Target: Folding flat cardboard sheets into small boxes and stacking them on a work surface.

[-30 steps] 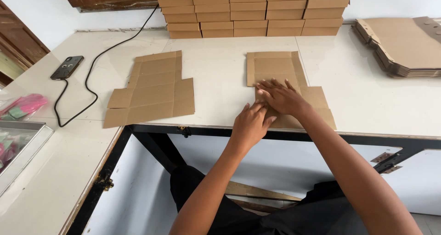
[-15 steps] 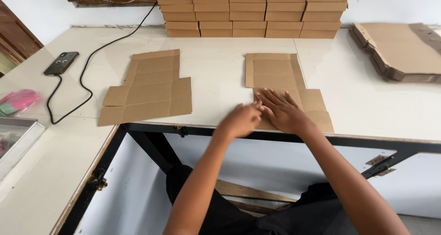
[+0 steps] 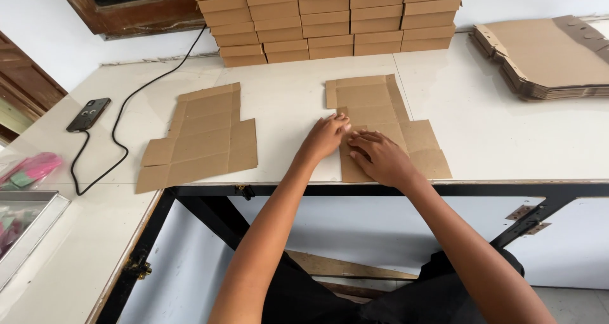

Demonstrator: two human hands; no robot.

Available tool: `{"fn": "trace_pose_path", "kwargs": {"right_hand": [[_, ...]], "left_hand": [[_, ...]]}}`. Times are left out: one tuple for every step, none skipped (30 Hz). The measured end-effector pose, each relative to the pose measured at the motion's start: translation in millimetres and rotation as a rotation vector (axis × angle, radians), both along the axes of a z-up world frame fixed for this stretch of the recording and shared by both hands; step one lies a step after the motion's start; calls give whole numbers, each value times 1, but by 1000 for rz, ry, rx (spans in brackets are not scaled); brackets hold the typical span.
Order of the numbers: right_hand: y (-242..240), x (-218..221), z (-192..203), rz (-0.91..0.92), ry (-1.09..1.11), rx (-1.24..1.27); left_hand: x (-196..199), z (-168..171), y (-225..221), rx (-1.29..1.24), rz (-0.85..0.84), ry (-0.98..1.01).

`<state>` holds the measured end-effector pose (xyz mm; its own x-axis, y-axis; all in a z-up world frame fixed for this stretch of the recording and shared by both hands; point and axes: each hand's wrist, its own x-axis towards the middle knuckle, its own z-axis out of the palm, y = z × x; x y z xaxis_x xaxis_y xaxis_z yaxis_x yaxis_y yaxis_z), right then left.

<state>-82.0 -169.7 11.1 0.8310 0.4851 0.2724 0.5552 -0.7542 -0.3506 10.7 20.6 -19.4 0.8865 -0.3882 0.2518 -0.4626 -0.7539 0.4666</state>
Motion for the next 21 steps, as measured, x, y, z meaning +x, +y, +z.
{"fn": "trace_pose_path", "kwargs": {"right_hand": [[-1,2,-1,-3,1,2],[-2,3,-3,-43,-117,-15],[-3,3,-4,-84,-235,-31],[-5,15,-8,-75,-236,-33],[-8,27,-12,-121,-176,32],[-10,40,-16,-165,-115,98],[-2,48,-7,-156,-117,98],[5,54,1,-95,-68,201],[11,61,10,-35,-18,304],[19,47,34,-31,-15,303],[27,33,58,-26,171,252],[35,20,83,-22,353,201],[35,20,89,-21,353,201],[35,20,95,-39,428,101],[36,21,101,-56,502,1],[35,30,97,-57,502,1],[33,40,91,-83,464,-87],[32,48,85,-108,429,-177],[32,58,77,-109,433,-178],[31,67,70,-89,409,-188],[30,76,61,-69,384,-197]], "left_hand": [[9,-3,0,2,-3,1],[16,-8,0,26,49,-27],[23,-14,0,51,101,-55],[28,-23,0,48,110,-56],[33,-32,1,84,115,-138],[38,-41,2,123,120,-219],[18,-30,0,123,129,-220],[-2,-20,-5,99,147,-214],[-22,-10,-9,76,164,-208],[-36,6,-15,76,169,-205],[-48,21,-20,118,176,-94],[-59,39,-26,161,180,15],[-61,38,-26,162,181,15],[-62,38,-27,170,174,43],[-63,37,-27,179,167,71],[-68,40,-27,179,166,72],[-73,42,-27,172,165,73],[-80,42,-27,164,165,78],[-78,42,-27,163,163,82],[-78,40,-29,159,180,89],[-78,39,-30,156,196,96]]}}
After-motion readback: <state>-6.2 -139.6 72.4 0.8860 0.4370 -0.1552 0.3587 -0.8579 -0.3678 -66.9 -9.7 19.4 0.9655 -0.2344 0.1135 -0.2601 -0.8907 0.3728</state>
